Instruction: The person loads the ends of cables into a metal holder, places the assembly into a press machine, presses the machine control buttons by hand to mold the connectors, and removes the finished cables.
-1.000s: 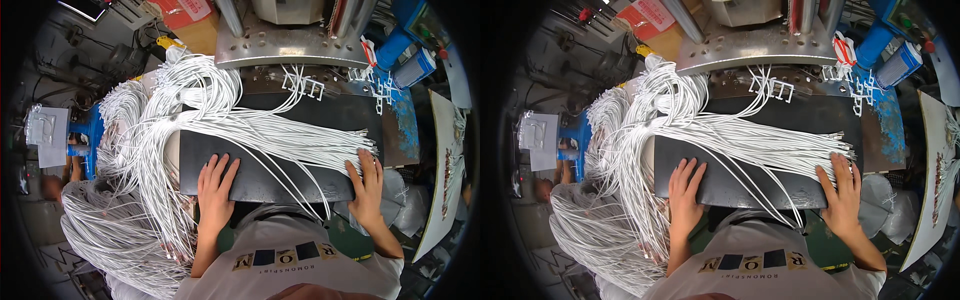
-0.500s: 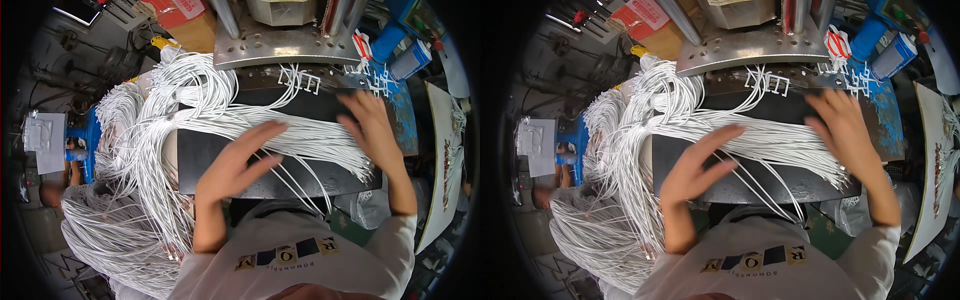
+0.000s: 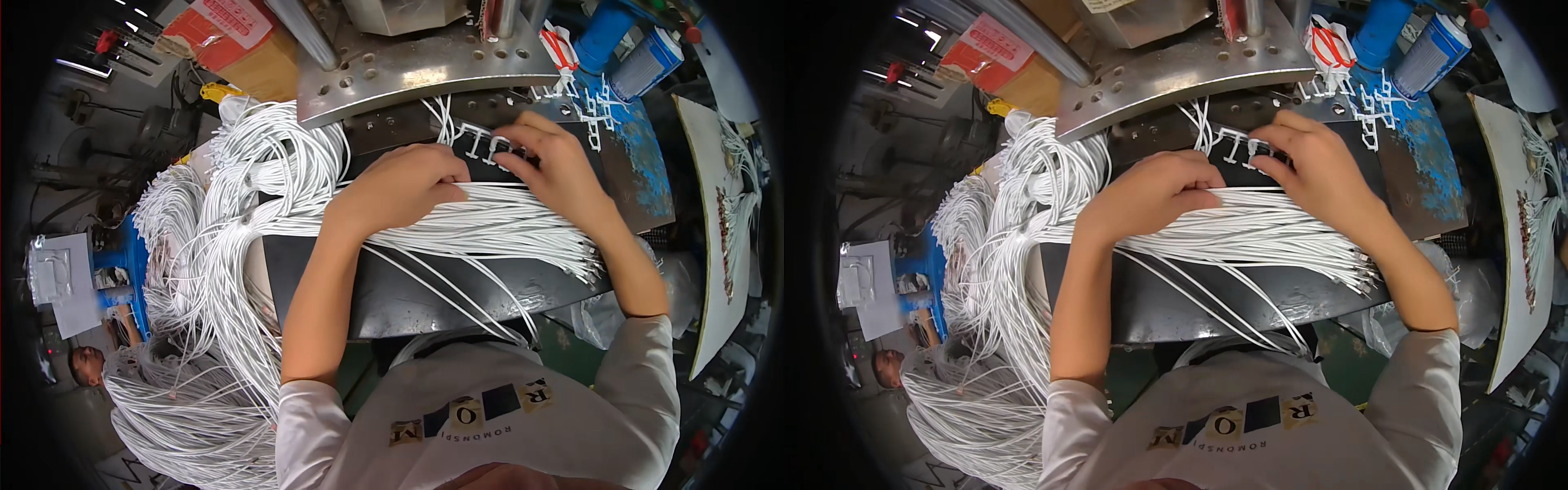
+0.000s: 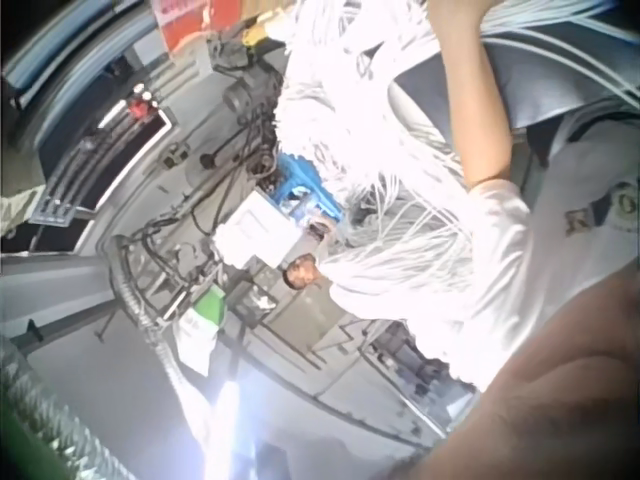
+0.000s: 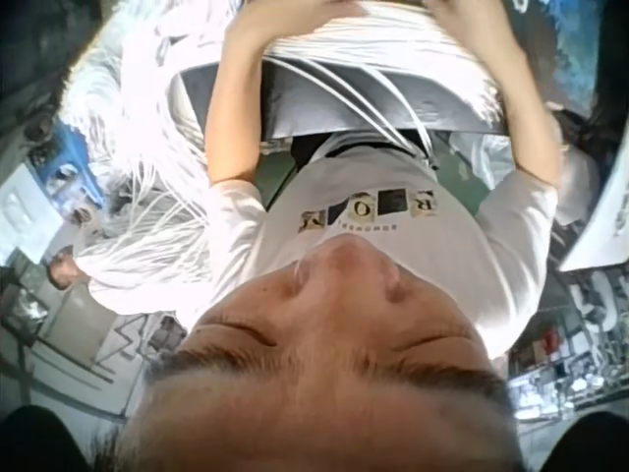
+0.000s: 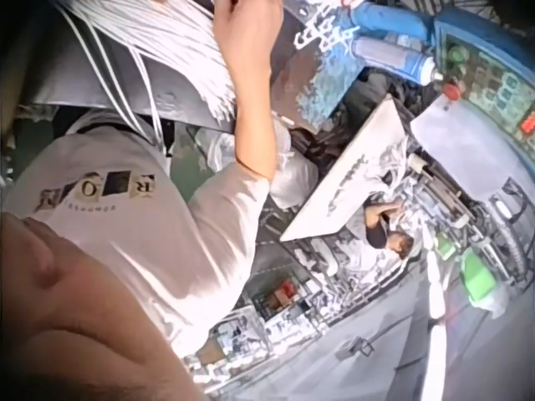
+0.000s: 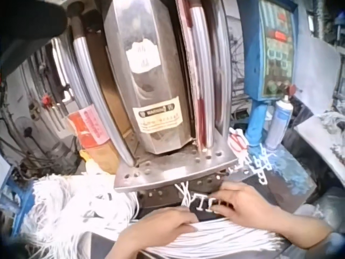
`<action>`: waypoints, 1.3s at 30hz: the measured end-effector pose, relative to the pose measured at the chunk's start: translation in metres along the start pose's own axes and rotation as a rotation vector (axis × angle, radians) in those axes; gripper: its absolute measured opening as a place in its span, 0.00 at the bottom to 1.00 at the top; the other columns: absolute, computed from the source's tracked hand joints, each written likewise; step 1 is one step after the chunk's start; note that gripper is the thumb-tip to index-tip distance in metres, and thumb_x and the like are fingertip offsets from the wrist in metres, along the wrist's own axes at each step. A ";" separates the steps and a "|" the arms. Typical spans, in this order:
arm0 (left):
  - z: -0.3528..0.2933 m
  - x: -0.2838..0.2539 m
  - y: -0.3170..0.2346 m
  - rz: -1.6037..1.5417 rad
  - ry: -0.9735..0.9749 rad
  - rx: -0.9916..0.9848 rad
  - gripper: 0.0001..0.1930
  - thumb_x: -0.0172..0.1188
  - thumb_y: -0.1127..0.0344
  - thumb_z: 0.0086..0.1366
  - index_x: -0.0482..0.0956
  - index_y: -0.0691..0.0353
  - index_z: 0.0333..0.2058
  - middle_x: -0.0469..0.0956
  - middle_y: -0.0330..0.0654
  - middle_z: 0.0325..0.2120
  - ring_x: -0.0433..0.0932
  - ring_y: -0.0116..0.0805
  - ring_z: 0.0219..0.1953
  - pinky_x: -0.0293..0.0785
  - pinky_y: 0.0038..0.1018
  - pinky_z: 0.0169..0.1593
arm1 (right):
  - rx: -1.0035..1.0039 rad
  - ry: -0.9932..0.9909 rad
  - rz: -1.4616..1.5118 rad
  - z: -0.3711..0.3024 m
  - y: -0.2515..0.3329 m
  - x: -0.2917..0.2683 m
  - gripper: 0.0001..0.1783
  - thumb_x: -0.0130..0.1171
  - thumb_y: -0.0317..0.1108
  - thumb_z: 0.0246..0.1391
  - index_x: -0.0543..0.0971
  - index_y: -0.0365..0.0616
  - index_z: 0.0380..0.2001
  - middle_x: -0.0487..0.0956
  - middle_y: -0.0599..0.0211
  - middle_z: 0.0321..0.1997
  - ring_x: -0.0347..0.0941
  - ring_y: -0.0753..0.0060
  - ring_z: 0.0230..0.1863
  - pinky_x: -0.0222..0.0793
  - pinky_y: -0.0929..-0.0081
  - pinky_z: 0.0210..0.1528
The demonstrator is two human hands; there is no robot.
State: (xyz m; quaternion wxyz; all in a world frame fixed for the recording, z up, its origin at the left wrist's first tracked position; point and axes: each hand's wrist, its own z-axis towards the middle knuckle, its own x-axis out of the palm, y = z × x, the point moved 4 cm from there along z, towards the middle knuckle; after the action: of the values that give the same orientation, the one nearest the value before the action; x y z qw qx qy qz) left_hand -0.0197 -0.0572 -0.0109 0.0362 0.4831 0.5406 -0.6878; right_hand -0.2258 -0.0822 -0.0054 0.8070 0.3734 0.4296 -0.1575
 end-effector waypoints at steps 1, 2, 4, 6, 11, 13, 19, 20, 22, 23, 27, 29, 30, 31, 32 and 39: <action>0.000 -0.002 -0.002 -0.002 -0.036 0.063 0.09 0.65 0.67 0.64 0.83 0.66 0.39 0.82 0.47 0.33 0.80 0.48 0.39 0.75 0.37 0.44 | 0.038 -0.036 0.147 -0.001 0.001 0.003 0.08 0.67 0.27 0.56 0.81 0.37 0.39 0.74 0.59 0.32 0.74 0.57 0.32 0.70 0.69 0.38; -0.001 -0.003 -0.004 -0.004 -0.072 0.125 0.09 0.64 0.67 0.65 0.83 0.67 0.40 0.81 0.48 0.31 0.79 0.47 0.38 0.75 0.37 0.42 | 0.048 -0.038 0.147 0.000 0.000 0.004 0.08 0.67 0.27 0.56 0.81 0.37 0.39 0.74 0.59 0.32 0.74 0.57 0.32 0.70 0.69 0.38; -0.002 -0.002 -0.004 -0.021 -0.069 0.126 0.09 0.64 0.67 0.65 0.82 0.68 0.39 0.82 0.48 0.31 0.79 0.48 0.37 0.75 0.37 0.42 | 0.076 -0.071 0.202 0.007 -0.006 0.003 0.09 0.67 0.26 0.56 0.82 0.38 0.40 0.75 0.61 0.32 0.73 0.60 0.29 0.69 0.72 0.35; -0.002 -0.004 -0.003 -0.050 -0.091 0.119 0.09 0.63 0.67 0.66 0.82 0.68 0.38 0.82 0.49 0.30 0.80 0.48 0.35 0.75 0.37 0.40 | 0.089 -0.087 0.223 0.007 -0.006 -0.003 0.09 0.67 0.26 0.56 0.82 0.39 0.40 0.75 0.62 0.32 0.72 0.62 0.28 0.68 0.74 0.34; -0.002 -0.005 -0.003 -0.051 -0.104 0.063 0.10 0.63 0.67 0.66 0.82 0.70 0.38 0.82 0.51 0.29 0.79 0.52 0.32 0.75 0.38 0.39 | 0.130 -0.531 -0.017 -0.002 -0.010 -0.047 0.11 0.67 0.28 0.57 0.82 0.40 0.43 0.78 0.61 0.36 0.75 0.61 0.34 0.69 0.71 0.39; -0.003 -0.006 -0.005 -0.008 -0.122 0.015 0.09 0.63 0.67 0.66 0.82 0.68 0.37 0.82 0.51 0.28 0.80 0.52 0.32 0.75 0.39 0.40 | 0.084 -0.618 -0.559 -0.003 -0.009 -0.058 0.12 0.67 0.29 0.58 0.82 0.39 0.44 0.79 0.60 0.37 0.75 0.62 0.37 0.69 0.69 0.41; -0.006 -0.015 -0.013 -0.186 -0.139 -0.082 0.08 0.64 0.68 0.65 0.81 0.68 0.35 0.80 0.50 0.26 0.80 0.45 0.29 0.74 0.36 0.37 | 0.131 -0.422 -0.319 -0.007 -0.023 -0.043 0.12 0.67 0.31 0.58 0.83 0.39 0.44 0.80 0.59 0.38 0.74 0.62 0.40 0.69 0.68 0.44; -0.006 -0.013 -0.010 -0.219 -0.145 -0.065 0.08 0.64 0.68 0.66 0.81 0.68 0.36 0.80 0.47 0.25 0.78 0.40 0.28 0.72 0.33 0.35 | 0.137 -0.427 -0.282 -0.007 -0.025 -0.043 0.12 0.67 0.31 0.58 0.83 0.39 0.43 0.80 0.60 0.38 0.75 0.64 0.39 0.69 0.69 0.43; -0.005 -0.015 -0.016 -0.286 -0.162 -0.034 0.07 0.64 0.67 0.69 0.80 0.67 0.37 0.79 0.42 0.23 0.75 0.30 0.26 0.70 0.27 0.32 | 0.139 -0.430 -0.245 -0.007 -0.028 -0.044 0.11 0.67 0.31 0.59 0.83 0.38 0.43 0.80 0.61 0.37 0.75 0.66 0.39 0.69 0.71 0.43; -0.005 -0.016 -0.019 -0.287 -0.161 -0.032 0.07 0.64 0.67 0.69 0.80 0.67 0.37 0.79 0.42 0.23 0.75 0.30 0.26 0.70 0.27 0.32 | 0.190 -0.421 -0.140 -0.008 -0.032 -0.045 0.11 0.67 0.31 0.59 0.83 0.38 0.43 0.80 0.63 0.37 0.74 0.70 0.38 0.68 0.73 0.43; -0.005 0.002 -0.039 -0.862 0.221 -0.015 0.08 0.61 0.68 0.73 0.78 0.67 0.41 0.75 0.31 0.25 0.68 0.16 0.28 0.65 0.20 0.33 | 0.372 -0.363 0.174 -0.018 -0.056 -0.045 0.09 0.66 0.32 0.62 0.83 0.38 0.42 0.81 0.70 0.37 0.72 0.78 0.37 0.66 0.79 0.42; -0.004 0.022 -0.065 -1.023 0.349 0.274 0.09 0.58 0.67 0.74 0.76 0.66 0.47 0.74 0.32 0.26 0.67 0.15 0.26 0.62 0.17 0.30 | 0.511 -0.274 0.402 -0.019 -0.067 -0.038 0.09 0.65 0.31 0.64 0.83 0.38 0.42 0.81 0.74 0.37 0.71 0.83 0.37 0.65 0.83 0.41; -0.002 0.033 -0.073 -1.021 0.340 0.267 0.09 0.58 0.67 0.74 0.76 0.66 0.47 0.74 0.32 0.26 0.67 0.15 0.26 0.62 0.17 0.30 | 0.505 -0.268 0.410 -0.017 -0.065 -0.034 0.09 0.65 0.31 0.64 0.83 0.38 0.42 0.81 0.74 0.37 0.71 0.83 0.37 0.65 0.83 0.41; -0.001 0.049 -0.087 -1.229 0.497 0.193 0.10 0.57 0.67 0.75 0.75 0.66 0.49 0.75 0.32 0.28 0.67 0.15 0.25 0.61 0.17 0.28 | 0.483 -0.193 0.476 -0.014 -0.058 -0.030 0.09 0.63 0.33 0.66 0.83 0.38 0.43 0.81 0.73 0.38 0.72 0.83 0.38 0.65 0.83 0.42; -0.001 0.059 -0.097 -1.434 0.655 0.113 0.11 0.56 0.67 0.76 0.74 0.65 0.52 0.75 0.33 0.29 0.67 0.16 0.24 0.60 0.16 0.26 | 0.460 -0.115 0.541 -0.011 -0.050 -0.027 0.11 0.61 0.34 0.68 0.83 0.38 0.44 0.82 0.73 0.40 0.73 0.83 0.39 0.66 0.83 0.42; 0.014 0.059 -0.036 -1.193 0.068 -0.308 0.11 0.52 0.68 0.75 0.73 0.65 0.52 0.79 0.39 0.30 0.68 0.19 0.21 0.60 0.18 0.24 | 0.335 0.043 0.866 -0.010 -0.033 -0.020 0.21 0.47 0.42 0.75 0.80 0.36 0.53 0.82 0.65 0.48 0.75 0.77 0.45 0.71 0.78 0.46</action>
State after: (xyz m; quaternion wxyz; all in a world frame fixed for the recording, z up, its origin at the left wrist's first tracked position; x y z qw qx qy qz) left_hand -0.0809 -0.0252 -0.0275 -0.3028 0.1086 0.8115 -0.4878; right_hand -0.2617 -0.0983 -0.0081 0.7181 0.6467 0.2192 0.1344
